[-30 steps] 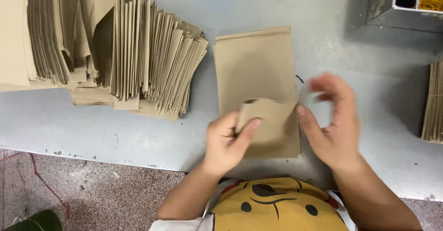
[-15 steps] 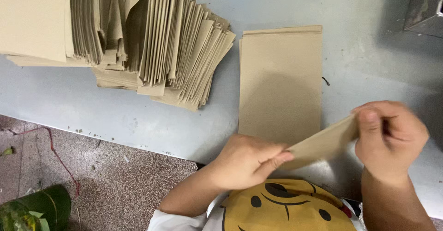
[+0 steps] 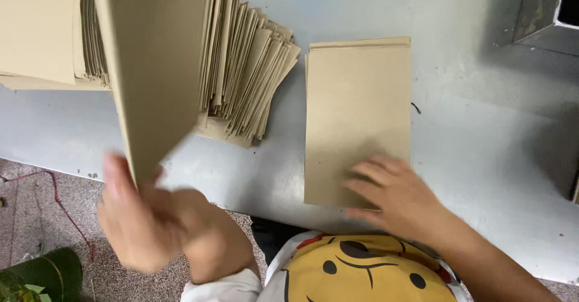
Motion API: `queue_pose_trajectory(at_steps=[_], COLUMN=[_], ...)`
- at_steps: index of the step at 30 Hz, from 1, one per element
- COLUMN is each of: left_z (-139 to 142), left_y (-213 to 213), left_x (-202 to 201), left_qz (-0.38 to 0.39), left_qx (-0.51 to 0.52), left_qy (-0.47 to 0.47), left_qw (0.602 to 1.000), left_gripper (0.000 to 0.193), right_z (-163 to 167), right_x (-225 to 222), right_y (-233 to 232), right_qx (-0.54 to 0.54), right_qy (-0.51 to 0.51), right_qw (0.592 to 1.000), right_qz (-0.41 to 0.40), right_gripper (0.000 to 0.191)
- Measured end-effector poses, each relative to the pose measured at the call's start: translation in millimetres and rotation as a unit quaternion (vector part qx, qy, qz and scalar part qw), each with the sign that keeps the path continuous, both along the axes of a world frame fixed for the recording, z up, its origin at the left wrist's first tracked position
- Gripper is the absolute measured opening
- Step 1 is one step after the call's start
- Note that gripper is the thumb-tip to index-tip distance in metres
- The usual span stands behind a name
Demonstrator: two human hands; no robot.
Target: The person folds kraft paper sheets into paper bags at a metal worktable, creasing each sheet by hand and adding finished bags to a growing stack. At the end they gather the stack of folded bags and square it up with both hands.
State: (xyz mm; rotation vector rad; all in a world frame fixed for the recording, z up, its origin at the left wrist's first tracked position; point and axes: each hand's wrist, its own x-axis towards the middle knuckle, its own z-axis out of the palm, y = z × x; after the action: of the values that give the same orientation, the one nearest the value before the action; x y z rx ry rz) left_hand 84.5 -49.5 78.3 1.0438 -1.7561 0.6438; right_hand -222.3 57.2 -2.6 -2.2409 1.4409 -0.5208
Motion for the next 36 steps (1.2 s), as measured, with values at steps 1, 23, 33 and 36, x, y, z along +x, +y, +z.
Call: queue_pose_trajectory(at_steps=[1,23,33,36], left_z=[-8.0,-56.2,-41.5,-53.3], left_y=[-12.0,-49.8,18.1,30.1], left_x=[1.9,-11.9,-60.4,-76.2], left_qz=[0.023,-0.078,-0.384,-0.388], left_qx=[-0.075,0.413,0.445,0.484], left_qy=[-0.004,0.218,-0.098,-0.167], left_qw=[0.997,0.881,0.803,0.766], left_gripper=[0.019,0.029,0.035,0.033], right_z=[1.2,-7.4,-4.5,2.2], right_x=[3.5,3.7,-14.8,-10.3], right_y=[1.6,9.9,-14.5,-12.4], right_qx=[0.037,0.036,0.110,0.114], right_qy=[0.012,0.025,-0.045,-0.041], right_qw=[0.999,0.999,0.992,0.993], right_qz=[0.028,0.016,0.032,0.012], right_gripper=[0.055,0.047,0.047,0.041])
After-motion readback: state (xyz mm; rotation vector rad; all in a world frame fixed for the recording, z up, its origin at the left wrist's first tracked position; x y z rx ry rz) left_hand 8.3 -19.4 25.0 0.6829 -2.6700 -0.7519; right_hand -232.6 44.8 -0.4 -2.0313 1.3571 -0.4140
